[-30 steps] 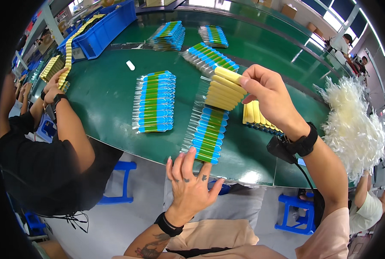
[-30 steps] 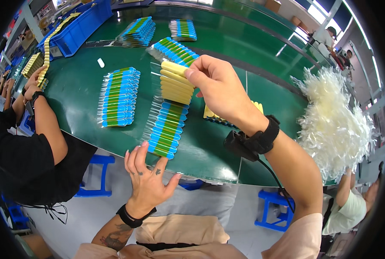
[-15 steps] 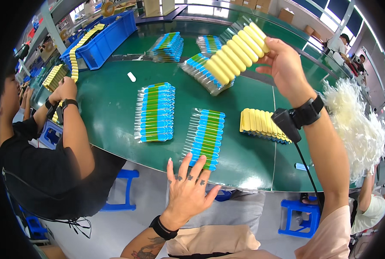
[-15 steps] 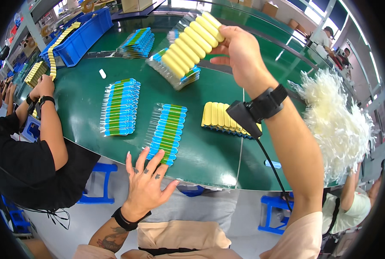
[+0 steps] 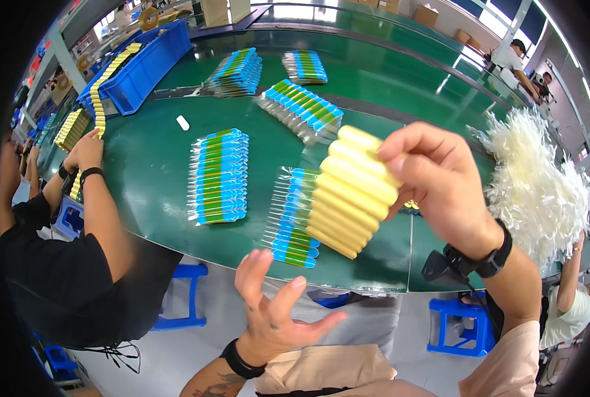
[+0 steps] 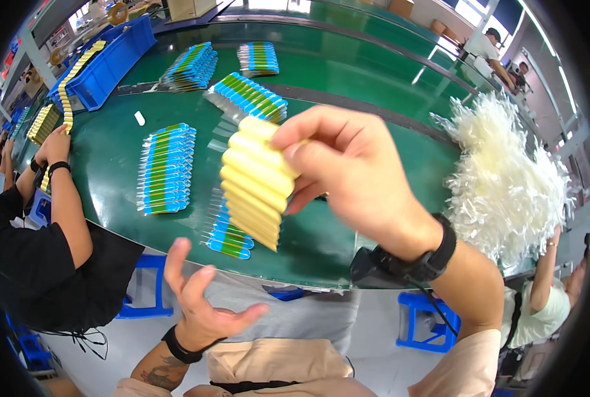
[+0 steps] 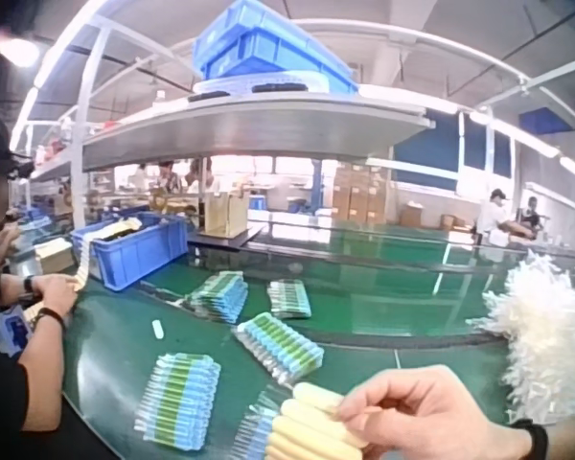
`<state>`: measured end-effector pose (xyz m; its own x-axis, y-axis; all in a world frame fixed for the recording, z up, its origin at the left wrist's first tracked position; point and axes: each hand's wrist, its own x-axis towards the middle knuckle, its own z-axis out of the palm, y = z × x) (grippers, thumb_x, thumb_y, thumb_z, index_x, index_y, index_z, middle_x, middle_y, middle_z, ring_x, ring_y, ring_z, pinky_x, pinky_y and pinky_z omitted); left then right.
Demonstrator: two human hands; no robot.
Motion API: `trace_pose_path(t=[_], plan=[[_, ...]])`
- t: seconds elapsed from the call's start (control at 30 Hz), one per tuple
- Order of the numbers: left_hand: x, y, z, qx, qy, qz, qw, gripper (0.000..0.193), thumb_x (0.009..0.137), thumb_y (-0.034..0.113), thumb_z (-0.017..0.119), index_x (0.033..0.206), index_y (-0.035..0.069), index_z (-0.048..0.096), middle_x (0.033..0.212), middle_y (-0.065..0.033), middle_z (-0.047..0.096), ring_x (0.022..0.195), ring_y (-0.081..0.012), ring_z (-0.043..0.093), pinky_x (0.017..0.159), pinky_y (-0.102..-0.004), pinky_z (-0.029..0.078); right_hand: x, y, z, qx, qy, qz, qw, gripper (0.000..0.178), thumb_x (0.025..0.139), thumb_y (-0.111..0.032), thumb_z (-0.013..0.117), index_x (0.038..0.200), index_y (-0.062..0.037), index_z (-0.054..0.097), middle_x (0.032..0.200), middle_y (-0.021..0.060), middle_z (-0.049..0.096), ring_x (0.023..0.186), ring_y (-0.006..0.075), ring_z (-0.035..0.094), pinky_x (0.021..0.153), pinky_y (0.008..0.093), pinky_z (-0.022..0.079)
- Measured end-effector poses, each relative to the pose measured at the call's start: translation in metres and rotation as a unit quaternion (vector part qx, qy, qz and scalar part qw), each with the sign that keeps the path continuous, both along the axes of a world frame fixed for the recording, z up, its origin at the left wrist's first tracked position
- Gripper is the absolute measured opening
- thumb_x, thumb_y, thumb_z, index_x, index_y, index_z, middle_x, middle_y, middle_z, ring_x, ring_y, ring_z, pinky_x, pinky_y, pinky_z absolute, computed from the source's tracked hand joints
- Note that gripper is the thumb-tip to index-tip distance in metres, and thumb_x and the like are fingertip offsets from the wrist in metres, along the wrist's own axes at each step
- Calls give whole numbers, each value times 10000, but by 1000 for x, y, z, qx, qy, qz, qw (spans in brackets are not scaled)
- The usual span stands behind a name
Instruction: The person picks up a stack of blue and green items, places them on a plastic sheet, and folds the sheet over them before repeating the process with a stack of yellow items.
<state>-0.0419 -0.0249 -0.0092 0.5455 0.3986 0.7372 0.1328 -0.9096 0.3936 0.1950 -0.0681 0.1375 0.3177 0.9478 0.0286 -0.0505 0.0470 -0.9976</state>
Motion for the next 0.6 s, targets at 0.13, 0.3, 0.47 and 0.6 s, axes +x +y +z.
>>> trace_pose_path(t=[0.13, 0.3, 0.47, 0.6], plan=[[37, -18, 14, 3, -62, 55, 997, 1169, 668, 556, 866, 1508, 109, 186, 1523, -333, 165, 1393, -497, 261, 1086, -610, 313, -19, -19, 11, -44, -63, 62, 995, 291, 846, 40, 662, 1135, 37, 692, 1073, 120, 704, 864, 159, 695, 675, 266, 588], [50, -12, 7, -156, -128, -3, 979, 720, 742, 80, 742, 1393, 25, 440, 1304, -247, 569, 1218, -421, 552, 1039, -528, 417, -12, -44, 24, 21, -256, 82, 963, 266, 759, 48, 720, 1024, 69, 729, 890, 141, 748, 814, 143, 720, 697, 257, 566], [56, -9, 22, -165, -82, -32, 982, 273, 737, -93, 629, 977, 25, 680, 965, -126, 729, 939, -309, 707, 956, -456, 508, 16, -71, 26, 84, -393, 68, 913, 276, 711, 27, 790, 982, 47, 743, 702, 98, 706, 577, 133, 653, 528, 237, 463], [43, -13, 29, -267, -47, -128, 954, 263, 719, -116, 620, 941, 8, 688, 939, -123, 736, 901, -304, 715, 881, -419, 548, 33, -98, 13, 57, -418, 19, 906, 129, 782, -49, 781, 880, 14, 724, 687, 55, 627, 642, 117, 589, 570, 260, 412]])
